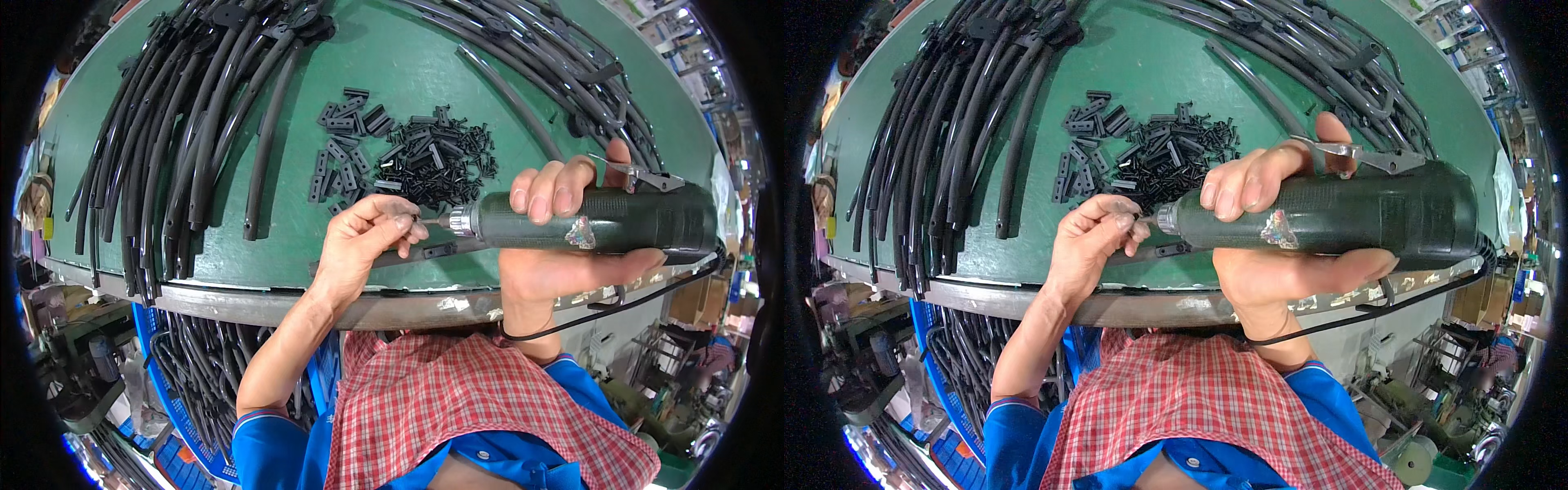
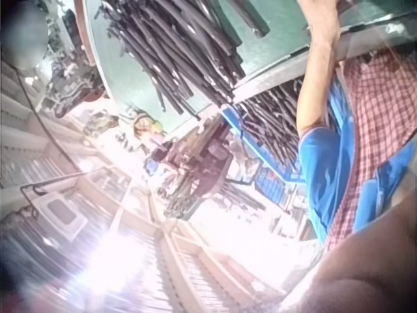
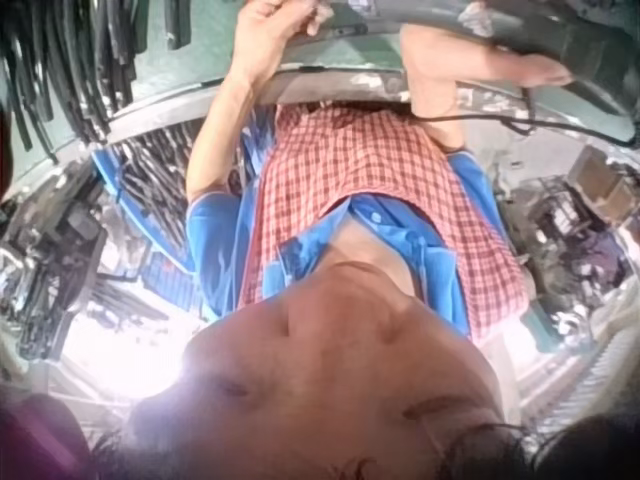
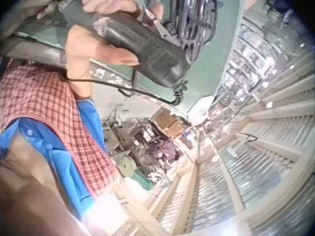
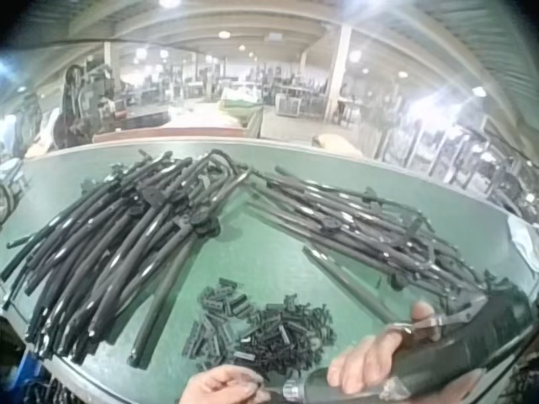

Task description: The person uses a power drill to fasten small black plastic clips onto curved black rods at a green worktable. They repeatedly pick up a rod, align a clip, and drive a screw into it, then place the finished assembly aside.

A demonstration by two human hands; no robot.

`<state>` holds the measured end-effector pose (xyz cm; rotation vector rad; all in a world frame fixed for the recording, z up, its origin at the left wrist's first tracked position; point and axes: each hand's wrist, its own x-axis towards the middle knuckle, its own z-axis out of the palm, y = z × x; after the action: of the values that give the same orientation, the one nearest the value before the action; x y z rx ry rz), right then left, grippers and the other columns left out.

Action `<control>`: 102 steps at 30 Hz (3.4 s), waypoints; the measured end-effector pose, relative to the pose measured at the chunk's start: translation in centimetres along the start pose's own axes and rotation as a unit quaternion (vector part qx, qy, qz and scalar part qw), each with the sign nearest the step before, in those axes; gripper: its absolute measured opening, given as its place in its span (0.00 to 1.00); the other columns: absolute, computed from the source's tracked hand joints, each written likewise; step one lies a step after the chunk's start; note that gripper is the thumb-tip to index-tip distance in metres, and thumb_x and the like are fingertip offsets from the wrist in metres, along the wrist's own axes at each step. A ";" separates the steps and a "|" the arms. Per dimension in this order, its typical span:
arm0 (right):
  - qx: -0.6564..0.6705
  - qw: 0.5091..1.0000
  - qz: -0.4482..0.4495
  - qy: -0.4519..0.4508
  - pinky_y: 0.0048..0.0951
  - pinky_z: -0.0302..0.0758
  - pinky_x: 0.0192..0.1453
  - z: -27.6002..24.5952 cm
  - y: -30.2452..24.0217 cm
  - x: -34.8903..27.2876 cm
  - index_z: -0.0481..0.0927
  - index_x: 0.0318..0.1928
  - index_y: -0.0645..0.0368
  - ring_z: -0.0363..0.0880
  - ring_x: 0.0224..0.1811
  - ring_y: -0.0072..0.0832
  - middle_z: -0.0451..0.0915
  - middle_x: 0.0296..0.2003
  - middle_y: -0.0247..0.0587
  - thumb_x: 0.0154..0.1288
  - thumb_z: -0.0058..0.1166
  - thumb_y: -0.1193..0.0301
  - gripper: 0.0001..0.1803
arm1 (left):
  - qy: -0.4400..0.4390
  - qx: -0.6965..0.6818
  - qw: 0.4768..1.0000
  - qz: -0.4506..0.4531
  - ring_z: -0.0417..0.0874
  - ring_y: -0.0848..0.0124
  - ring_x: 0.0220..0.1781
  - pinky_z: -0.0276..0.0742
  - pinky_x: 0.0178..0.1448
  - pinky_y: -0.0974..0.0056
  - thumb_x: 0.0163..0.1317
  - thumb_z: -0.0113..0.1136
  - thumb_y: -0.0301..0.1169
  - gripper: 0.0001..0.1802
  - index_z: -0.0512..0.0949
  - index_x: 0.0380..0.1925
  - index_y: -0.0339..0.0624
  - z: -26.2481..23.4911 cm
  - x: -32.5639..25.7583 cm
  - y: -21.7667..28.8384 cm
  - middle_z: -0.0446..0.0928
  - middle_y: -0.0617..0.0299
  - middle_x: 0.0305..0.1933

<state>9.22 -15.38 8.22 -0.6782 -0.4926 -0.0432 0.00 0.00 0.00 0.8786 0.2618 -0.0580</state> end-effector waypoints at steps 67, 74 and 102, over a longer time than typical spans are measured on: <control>0.076 0.975 0.188 0.091 0.27 0.62 0.16 -8.9 -9.3 -9.3 0.65 0.61 0.56 0.61 0.12 0.22 0.63 0.18 0.31 0.63 0.43 0.34 0.42 | -0.088 0.521 0.820 0.221 0.82 0.63 0.44 0.77 0.49 0.61 0.60 0.61 0.29 0.22 0.77 0.56 0.44 1.6 -3.4 -0.5 0.81 0.53 0.45; 0.081 0.916 0.199 0.338 0.28 0.64 0.26 -13.7 -11.9 -10.3 0.64 0.64 0.51 0.64 0.21 0.22 0.69 0.29 0.35 0.67 0.37 0.36 0.38 | 0.293 0.501 0.777 0.242 0.63 0.84 0.25 0.59 0.27 0.77 0.63 0.57 0.26 0.21 0.75 0.58 0.40 -4.3 -1.7 11.0 0.73 0.73 0.30; 0.142 0.966 0.089 0.195 0.33 0.72 0.23 -17.3 -11.9 -12.6 0.58 0.69 0.46 0.77 0.24 0.36 0.77 0.40 0.56 0.56 0.42 0.27 0.49 | -0.285 0.719 0.585 0.244 0.82 0.53 0.35 0.78 0.39 0.58 0.61 0.62 0.32 0.15 0.76 0.44 0.37 16.1 8.2 1.8 0.79 0.51 0.36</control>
<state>3.06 -36.80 -2.02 -0.4141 -0.0548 0.0623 11.46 -10.72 9.11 2.4764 -0.8256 -0.0266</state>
